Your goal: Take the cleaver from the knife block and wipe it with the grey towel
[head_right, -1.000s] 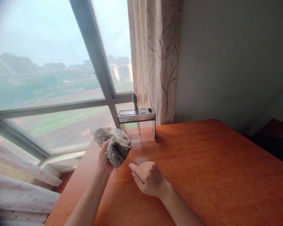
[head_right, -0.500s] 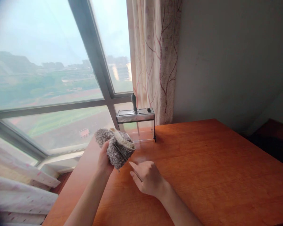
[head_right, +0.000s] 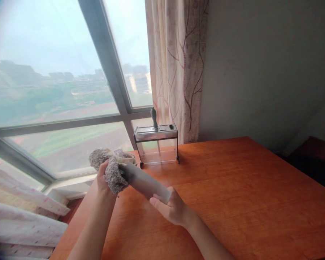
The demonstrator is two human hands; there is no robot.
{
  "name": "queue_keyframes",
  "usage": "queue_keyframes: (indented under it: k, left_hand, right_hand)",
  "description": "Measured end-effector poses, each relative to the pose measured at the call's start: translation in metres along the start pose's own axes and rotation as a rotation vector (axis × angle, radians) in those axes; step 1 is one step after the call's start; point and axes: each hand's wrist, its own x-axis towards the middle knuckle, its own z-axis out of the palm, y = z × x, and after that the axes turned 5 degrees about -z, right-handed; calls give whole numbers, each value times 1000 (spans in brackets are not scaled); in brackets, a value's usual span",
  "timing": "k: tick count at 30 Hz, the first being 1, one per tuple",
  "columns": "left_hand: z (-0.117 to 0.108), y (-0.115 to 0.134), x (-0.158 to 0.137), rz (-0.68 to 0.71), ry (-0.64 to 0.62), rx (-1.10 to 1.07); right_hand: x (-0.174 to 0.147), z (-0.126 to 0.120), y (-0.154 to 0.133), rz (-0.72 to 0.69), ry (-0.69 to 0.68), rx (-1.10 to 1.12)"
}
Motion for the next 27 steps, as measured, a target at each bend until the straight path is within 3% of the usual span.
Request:
queue_keyframes:
  k: [2,5,9,16,23,27]
  left_hand:
    - [0,4,-2,16,-20,-20]
    - [1,8,-7,30,-91,-57]
    - [2,9,-11,9,-143,-96]
    - [4,-2,-3,49,-25,-41]
    - [7,-13,0,146,60,25]
    - [4,-16,3,192,190,54]
  right_hand:
    - [2,-1,1,165,57,344]
    - [8,-2,4,253,143,742]
    - [13,-4,6,277,139,973]
    - [10,-4,-2,271,262,658]
    - [5,-2,0,219,163,321]
    - [1,1,5,164,149,162]
